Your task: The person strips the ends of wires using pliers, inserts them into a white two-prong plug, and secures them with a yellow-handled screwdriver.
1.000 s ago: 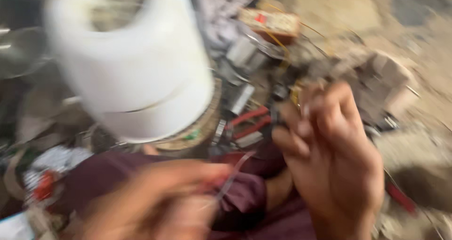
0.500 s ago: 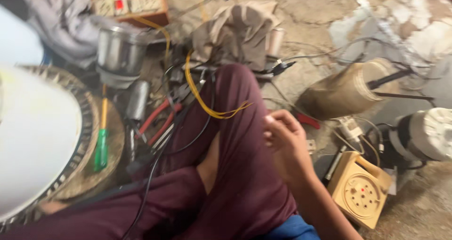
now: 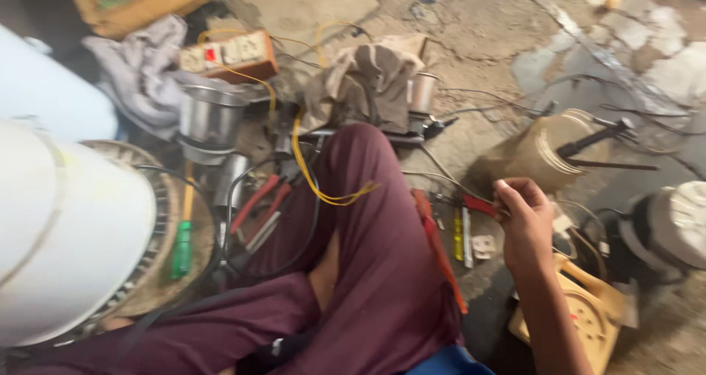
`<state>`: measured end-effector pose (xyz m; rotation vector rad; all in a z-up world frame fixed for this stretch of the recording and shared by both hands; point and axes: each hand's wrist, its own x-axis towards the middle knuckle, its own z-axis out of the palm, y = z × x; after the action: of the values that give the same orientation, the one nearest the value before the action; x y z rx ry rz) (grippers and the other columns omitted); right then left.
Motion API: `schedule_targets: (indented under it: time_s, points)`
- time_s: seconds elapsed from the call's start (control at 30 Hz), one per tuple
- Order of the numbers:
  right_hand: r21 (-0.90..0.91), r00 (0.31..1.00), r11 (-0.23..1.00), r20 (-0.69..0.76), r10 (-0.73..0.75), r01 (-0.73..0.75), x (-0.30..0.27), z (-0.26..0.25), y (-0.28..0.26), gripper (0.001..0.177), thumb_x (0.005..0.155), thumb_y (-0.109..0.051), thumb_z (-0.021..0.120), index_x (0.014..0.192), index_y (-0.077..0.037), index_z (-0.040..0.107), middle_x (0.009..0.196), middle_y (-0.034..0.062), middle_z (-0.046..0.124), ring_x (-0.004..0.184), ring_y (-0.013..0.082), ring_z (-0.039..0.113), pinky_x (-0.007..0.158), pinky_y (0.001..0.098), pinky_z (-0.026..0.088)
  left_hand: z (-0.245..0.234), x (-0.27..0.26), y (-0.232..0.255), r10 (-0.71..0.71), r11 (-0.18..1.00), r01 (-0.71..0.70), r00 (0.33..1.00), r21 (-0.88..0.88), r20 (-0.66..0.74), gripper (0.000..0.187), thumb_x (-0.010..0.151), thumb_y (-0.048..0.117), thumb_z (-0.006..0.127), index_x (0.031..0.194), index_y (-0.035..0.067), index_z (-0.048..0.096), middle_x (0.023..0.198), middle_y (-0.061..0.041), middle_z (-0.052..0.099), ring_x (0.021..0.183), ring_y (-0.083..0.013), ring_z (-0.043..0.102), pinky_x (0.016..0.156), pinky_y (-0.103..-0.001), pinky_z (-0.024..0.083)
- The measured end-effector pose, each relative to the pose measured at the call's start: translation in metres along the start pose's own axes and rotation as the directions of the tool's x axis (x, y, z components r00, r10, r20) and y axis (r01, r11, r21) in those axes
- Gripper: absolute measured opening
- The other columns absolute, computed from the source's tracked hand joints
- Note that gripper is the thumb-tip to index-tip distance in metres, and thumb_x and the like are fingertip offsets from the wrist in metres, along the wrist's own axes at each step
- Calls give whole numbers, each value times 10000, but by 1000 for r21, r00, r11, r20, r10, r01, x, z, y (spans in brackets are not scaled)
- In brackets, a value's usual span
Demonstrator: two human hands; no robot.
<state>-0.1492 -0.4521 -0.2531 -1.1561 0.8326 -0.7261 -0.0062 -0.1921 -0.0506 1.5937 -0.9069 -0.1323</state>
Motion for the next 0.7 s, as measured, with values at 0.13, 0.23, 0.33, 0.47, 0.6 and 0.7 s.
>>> schedule_targets:
  time_s: [0.13,0.23,0.33,0.47,0.6,0.7]
  points:
    - [-126,994,986,16,-106,107,-20,25,2,58,998,-114,678,994,-60,656,852,-4,618,742,56,551,648,224,412,-17,-3,3,-15,999,15,1000,36,-12,128,998,87,612,1032,-35,625,830,-102,682,720,-106,638,693,-231,531]
    - [-340,963,901,91,-252,268,-50,53,-2,102,1011,-121,667,1015,-21,654,863,6,622,773,58,553,688,230,441,-26,-8,2,-18,999,19,1000,45,-24,132,1008,91,605,1036,-37,615,828,-108,673,714,-113,632,688,-235,529]
    - [-458,887,781,382,-260,426,-91,99,-2,157,953,-143,685,999,7,673,824,36,657,720,84,623,644,259,507,-28,-19,-3,-20,998,24,997,53,-71,137,1018,95,598,1039,-40,606,827,-114,664,708,-119,625,683,-238,526]
    - [-697,625,709,603,495,112,-143,184,5,840,831,-294,787,1500,-112,312,733,76,760,567,175,709,560,297,574,-48,-32,-13,-25,996,35,993,87,-116,144,1032,101,588,1043,-42,593,825,-122,652,700,-128,617,677,-242,523]
    - [-777,734,341,621,275,529,-145,251,30,919,839,-419,845,1469,15,336,726,171,729,681,352,703,627,421,562,-70,-52,-27,-49,996,59,988,67,-145,152,1046,107,579,1047,-45,580,824,-129,640,692,-137,608,670,-247,519]
    - [-655,632,359,749,198,665,-128,254,50,546,790,-294,812,1255,-108,596,742,118,756,700,335,727,631,450,562,-84,-81,-33,-66,994,83,973,71,-223,158,1056,111,571,1050,-47,570,822,-135,631,686,-143,602,665,-250,517]
